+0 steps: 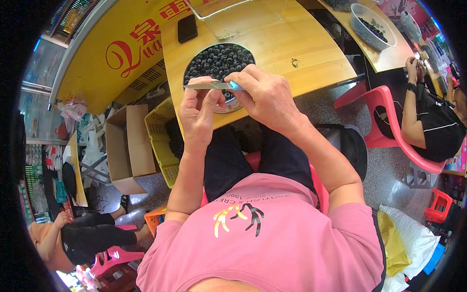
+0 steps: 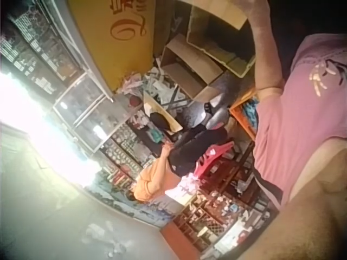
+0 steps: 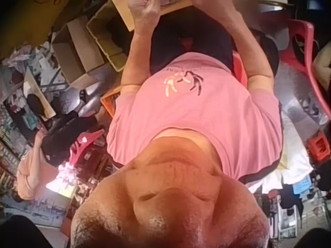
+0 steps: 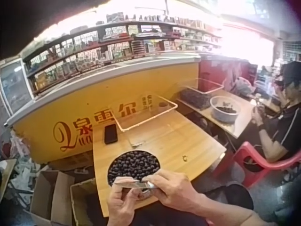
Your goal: Processing small black fruits by trimming or peeling them with a small knife at a workstation.
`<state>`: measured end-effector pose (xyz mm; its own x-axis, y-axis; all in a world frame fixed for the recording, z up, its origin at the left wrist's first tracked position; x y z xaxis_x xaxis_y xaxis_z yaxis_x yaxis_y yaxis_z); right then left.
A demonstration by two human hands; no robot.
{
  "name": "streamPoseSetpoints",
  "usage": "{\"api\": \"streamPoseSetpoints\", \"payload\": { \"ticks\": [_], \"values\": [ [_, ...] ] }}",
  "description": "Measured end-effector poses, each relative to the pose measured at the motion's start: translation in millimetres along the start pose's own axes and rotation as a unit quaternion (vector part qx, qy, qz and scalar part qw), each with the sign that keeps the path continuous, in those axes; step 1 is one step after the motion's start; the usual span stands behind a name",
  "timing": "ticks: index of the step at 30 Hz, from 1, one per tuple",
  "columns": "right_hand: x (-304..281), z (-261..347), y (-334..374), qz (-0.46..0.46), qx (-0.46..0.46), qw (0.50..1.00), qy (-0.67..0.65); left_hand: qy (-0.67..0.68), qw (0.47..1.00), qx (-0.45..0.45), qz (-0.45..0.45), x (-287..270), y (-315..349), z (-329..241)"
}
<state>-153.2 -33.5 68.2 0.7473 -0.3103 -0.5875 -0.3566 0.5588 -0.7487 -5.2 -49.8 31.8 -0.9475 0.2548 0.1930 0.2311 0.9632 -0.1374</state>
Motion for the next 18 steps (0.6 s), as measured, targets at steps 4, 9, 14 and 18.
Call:
{"api": "streamPoseSetpoints", "payload": {
  "ticks": [4,9,14,18],
  "values": [
    [0.6,0.9,-1.5,0.008,0.004,1.000,-0.006,-0.001,0.999,0.038,0.003,-1.8,0.3,-2.8],
    [1.5,-10.6,0.5,-0.006,-0.045,0.999,0.021,-0.003,0.998,0.051,0.021,-1.4,4.3,-4.5],
    [6.8,-36.7,9.7,-0.051,0.152,0.983,-0.091,0.059,0.998,-0.022,-0.005,-4.1,9.0,8.8],
    [30.0,-15.5,16.2,-0.013,0.265,0.901,-0.342,-0.070,0.992,0.093,-0.047,-7.0,14.1,1.7]
  ]
}}
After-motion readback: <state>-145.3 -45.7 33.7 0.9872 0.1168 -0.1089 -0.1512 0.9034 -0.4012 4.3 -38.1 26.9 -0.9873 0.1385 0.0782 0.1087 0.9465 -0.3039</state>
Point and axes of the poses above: each hand's wrist, its own y-axis away from the middle knuckle, its own x-axis out of the palm, z = x × y, the point moved 6 cm from there along -y, towards the middle knuckle, and after that the axes turned 13 degrees about -x, right-handed, at the moved point
